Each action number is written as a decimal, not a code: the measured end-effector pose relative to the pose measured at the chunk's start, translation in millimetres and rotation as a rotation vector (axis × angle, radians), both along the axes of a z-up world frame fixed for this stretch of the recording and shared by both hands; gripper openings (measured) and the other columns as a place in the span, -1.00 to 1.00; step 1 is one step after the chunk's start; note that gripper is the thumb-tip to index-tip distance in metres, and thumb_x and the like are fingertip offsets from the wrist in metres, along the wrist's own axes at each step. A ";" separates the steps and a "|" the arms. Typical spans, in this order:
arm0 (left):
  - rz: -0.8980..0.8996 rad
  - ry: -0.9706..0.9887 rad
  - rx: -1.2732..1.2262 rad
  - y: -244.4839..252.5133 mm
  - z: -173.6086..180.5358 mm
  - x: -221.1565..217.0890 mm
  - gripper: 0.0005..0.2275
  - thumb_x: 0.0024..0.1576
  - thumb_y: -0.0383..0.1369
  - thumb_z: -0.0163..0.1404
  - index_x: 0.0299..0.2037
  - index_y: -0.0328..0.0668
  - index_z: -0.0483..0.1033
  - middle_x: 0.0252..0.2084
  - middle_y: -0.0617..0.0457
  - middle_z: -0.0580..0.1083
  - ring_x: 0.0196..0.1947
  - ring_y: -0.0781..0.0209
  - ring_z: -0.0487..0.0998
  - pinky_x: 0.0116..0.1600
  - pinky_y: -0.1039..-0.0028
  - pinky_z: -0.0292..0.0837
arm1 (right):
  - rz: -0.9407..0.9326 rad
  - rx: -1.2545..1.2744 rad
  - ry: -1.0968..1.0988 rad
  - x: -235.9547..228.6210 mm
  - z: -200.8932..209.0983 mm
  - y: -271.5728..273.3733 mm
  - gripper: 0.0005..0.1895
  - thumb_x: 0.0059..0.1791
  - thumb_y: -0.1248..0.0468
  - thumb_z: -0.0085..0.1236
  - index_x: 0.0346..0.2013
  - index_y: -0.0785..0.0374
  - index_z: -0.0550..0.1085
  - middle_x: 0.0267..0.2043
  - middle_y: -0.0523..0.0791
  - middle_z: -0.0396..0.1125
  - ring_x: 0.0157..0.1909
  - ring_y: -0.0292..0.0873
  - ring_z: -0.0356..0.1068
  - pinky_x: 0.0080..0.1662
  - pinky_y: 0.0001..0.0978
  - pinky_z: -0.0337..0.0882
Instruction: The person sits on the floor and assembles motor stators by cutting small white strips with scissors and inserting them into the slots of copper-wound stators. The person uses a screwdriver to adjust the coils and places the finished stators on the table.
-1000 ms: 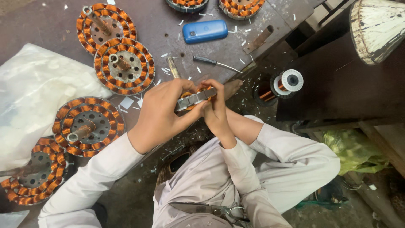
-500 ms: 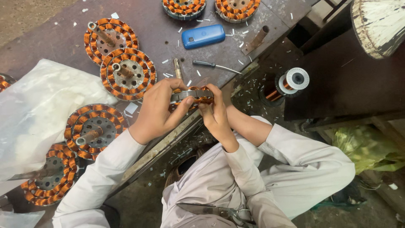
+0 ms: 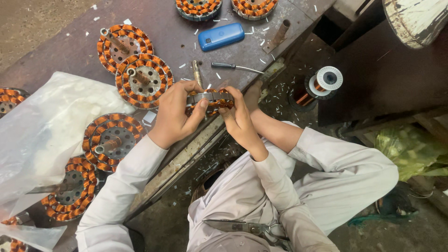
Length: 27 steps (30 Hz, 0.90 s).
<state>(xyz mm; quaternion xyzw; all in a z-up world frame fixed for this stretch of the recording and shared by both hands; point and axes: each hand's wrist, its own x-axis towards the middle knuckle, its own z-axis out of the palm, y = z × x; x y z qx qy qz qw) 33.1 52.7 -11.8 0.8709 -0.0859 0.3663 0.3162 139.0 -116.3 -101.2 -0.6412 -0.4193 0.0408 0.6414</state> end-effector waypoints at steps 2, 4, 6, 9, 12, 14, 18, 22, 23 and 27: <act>-0.035 -0.034 -0.024 3.5 -1.6 0.5 -0.80 0.19 -0.45 0.06 -0.05 -0.38 0.40 -0.18 -0.15 0.51 -0.23 -0.07 0.55 -0.08 0.27 0.45 | 0.028 0.006 -0.043 -2.1 3.2 -1.8 -0.52 0.21 0.19 0.03 0.37 0.25 0.16 0.23 0.00 0.22 0.26 -0.09 0.30 0.31 -0.29 0.29; -0.069 -0.055 -0.052 7.0 -3.2 0.8 -0.80 0.16 -0.45 0.03 -0.06 -0.37 0.41 -0.19 -0.15 0.51 -0.22 -0.07 0.55 -0.07 0.26 0.45 | 0.045 -0.002 -0.076 -4.2 9.9 -4.7 -0.50 0.21 0.22 0.03 0.40 0.23 0.14 0.28 0.01 0.20 0.33 -0.06 0.27 0.37 -0.27 0.25; -0.100 -0.060 -0.076 9.2 -4.3 0.3 -0.80 0.16 -0.44 0.00 -0.06 -0.36 0.40 -0.18 -0.15 0.51 -0.21 -0.07 0.55 -0.05 0.26 0.45 | 0.053 -0.017 -0.094 -6.0 19.8 -9.8 -0.45 0.20 0.25 0.05 0.45 0.22 0.12 0.35 0.03 0.17 0.38 -0.03 0.23 0.40 -0.24 0.22; -0.083 -0.072 -0.060 7.9 -1.7 1.3 -0.82 0.18 -0.43 -0.01 -0.07 -0.34 0.44 -0.19 -0.15 0.52 -0.21 -0.10 0.56 -0.06 0.25 0.45 | 0.057 -0.064 -0.294 -3.1 38.2 -23.1 -0.22 0.03 0.29 0.23 0.45 0.26 0.06 0.35 0.09 0.07 0.43 0.09 0.11 0.41 -0.15 0.15; -0.087 -0.099 -0.041 4.8 4.5 2.2 -0.84 0.23 -0.43 -0.04 -0.04 -0.30 0.47 -0.13 -0.15 0.54 -0.17 -0.09 0.57 -0.04 0.26 0.46 | -0.054 -0.160 -0.378 9.0 49.9 -32.9 -0.27 -0.08 0.39 0.20 0.38 0.27 0.22 0.32 0.10 0.09 0.41 0.17 0.10 0.39 -0.05 0.13; -0.091 -0.076 -0.031 4.8 9.4 1.5 -0.83 0.24 -0.42 -0.05 -0.03 -0.27 0.51 -0.16 -0.11 0.54 -0.19 -0.07 0.57 -0.06 0.26 0.44 | -0.287 -0.188 -0.447 18.0 49.7 -33.1 -0.40 -0.03 0.42 0.15 0.32 0.25 0.31 0.33 0.08 0.17 0.41 0.16 0.13 0.40 -0.06 0.18; -0.104 -0.087 0.014 2.5 21.0 1.9 -0.82 0.21 -0.39 0.03 -0.03 -0.23 0.55 -0.19 -0.04 0.54 -0.23 -0.02 0.55 -0.11 0.28 0.42 | -0.486 -0.178 -0.501 39.7 45.8 -18.5 -0.57 0.07 0.39 0.15 0.25 0.28 0.39 0.31 0.07 0.24 0.34 0.16 0.17 0.35 -0.05 0.22; -0.092 -0.066 0.066 -0.9 26.9 1.1 -0.78 0.12 -0.37 0.19 -0.05 -0.20 0.58 -0.27 -0.01 0.51 -0.29 0.01 0.52 -0.17 0.30 0.39 | -0.404 -0.388 -0.633 64.2 44.8 0.8 -0.63 -0.01 0.30 0.27 0.09 0.23 0.48 0.07 0.01 0.31 0.12 0.17 0.20 0.12 0.00 0.26; -0.097 -0.069 0.081 -1.7 28.7 1.4 -0.76 0.10 -0.37 0.21 -0.05 -0.19 0.58 -0.28 -0.01 0.50 -0.29 0.02 0.50 -0.18 0.30 0.38 | -0.387 -0.477 -0.656 71.1 46.4 4.9 -0.66 -0.04 0.29 0.28 0.03 0.21 0.50 0.00 -0.02 0.32 0.07 0.16 0.22 0.05 0.01 0.26; -0.115 -0.052 0.124 -2.5 32.5 0.5 -0.72 0.03 -0.34 0.27 -0.07 -0.19 0.58 -0.32 -0.01 0.46 -0.33 0.03 0.47 -0.23 0.30 0.34 | -0.270 -0.519 -0.756 90.3 44.8 10.0 -0.81 -0.05 0.31 0.28 -0.19 0.21 0.46 -0.15 -0.05 0.33 -0.05 0.13 0.30 -0.03 -0.05 0.36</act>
